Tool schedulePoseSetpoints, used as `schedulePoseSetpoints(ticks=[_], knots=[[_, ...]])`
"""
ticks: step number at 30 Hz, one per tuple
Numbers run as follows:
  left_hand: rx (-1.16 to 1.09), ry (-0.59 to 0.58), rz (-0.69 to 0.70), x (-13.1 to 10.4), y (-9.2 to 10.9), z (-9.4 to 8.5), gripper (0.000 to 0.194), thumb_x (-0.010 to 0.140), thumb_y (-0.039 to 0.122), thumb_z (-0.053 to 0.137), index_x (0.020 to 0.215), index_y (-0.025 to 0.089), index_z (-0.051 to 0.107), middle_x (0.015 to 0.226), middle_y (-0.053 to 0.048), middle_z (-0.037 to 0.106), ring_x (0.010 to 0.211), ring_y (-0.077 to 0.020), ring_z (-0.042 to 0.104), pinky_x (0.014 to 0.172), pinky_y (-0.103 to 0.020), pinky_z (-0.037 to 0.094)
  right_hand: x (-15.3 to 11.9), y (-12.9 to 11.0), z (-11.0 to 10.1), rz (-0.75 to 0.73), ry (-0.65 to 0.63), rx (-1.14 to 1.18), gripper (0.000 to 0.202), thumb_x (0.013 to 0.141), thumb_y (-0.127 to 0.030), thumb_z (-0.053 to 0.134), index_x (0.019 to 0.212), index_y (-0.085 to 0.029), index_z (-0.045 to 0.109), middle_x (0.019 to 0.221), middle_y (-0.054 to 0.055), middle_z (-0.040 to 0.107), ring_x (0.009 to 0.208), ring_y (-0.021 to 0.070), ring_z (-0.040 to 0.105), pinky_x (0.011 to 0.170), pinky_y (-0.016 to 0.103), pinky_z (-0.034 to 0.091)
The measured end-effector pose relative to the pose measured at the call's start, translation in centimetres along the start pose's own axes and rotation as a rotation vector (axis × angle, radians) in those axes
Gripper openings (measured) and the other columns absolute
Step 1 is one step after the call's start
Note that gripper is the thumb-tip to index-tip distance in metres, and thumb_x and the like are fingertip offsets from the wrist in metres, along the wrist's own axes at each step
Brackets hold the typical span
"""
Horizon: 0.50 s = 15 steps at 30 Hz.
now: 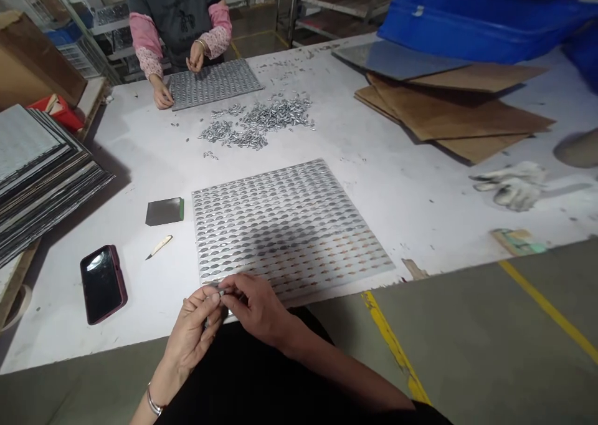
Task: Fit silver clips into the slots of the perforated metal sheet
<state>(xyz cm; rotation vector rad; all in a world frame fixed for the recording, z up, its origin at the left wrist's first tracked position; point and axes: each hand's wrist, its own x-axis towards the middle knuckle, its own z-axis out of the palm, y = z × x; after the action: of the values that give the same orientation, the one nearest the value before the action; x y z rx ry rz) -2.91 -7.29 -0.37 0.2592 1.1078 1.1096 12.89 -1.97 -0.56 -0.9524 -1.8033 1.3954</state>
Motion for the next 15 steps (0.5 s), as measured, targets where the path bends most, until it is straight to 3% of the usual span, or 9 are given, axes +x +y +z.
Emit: schedulePoseSetpoints(ticks=[4,7,11,15], knots=[[-0.070,-0.075,-0.076,0.3,-0.5,0.4,0.022,0.077,0.028,0.078,0.076,0.014,0.062,0.062,0.003,0.050,0.044,-0.0018,0.029,0.034,-0.012,0.015,-0.4,0.6,-0.7,0.019,0.002,0.027,0.010,0.092,-0.026,0.056,0.094,-0.020,0.063,0.083,0.002,0.067,0.077,0.0144,0.064,0.071,0.026,0.051],[-0.081,-0.052,-0.072,0.1,-0.2,0.1,0.019,0.082,0.028,0.073,0.088,0.012,0.066,0.079,-0.004,0.058,0.051,-0.0033,0.038,0.035,-0.012,0.021,-0.1,1.1,-1.8,0.105,0.022,0.048,0.014,0.095,-0.030,0.051,0.100,-0.020,0.061,0.079,0.002,0.068,0.071,0.0142,0.065,0.065,0.025,0.052],[-0.051,0.025,-0.018,-0.4,0.9,-0.8,0.028,0.084,0.028,0.069,0.105,0.011,0.066,0.086,-0.008,0.062,0.056,-0.0070,0.045,0.036,-0.014,0.027,1.4,2.3,-2.6,0.025,0.095,-0.245,0.013,0.094,-0.026,0.051,0.095,-0.020,0.063,0.084,0.004,0.069,0.076,0.0165,0.065,0.072,0.028,0.051],[0.038,0.039,0.037,-0.9,1.5,-1.1,0.022,0.086,0.033,0.068,0.099,0.016,0.063,0.085,-0.006,0.064,0.052,-0.0060,0.041,0.034,-0.014,0.023,2.8,3.3,-1.9,-0.008,0.070,-0.426,0.011,0.092,-0.017,0.052,0.091,-0.019,0.063,0.085,0.004,0.069,0.079,0.0166,0.064,0.074,0.027,0.047]])
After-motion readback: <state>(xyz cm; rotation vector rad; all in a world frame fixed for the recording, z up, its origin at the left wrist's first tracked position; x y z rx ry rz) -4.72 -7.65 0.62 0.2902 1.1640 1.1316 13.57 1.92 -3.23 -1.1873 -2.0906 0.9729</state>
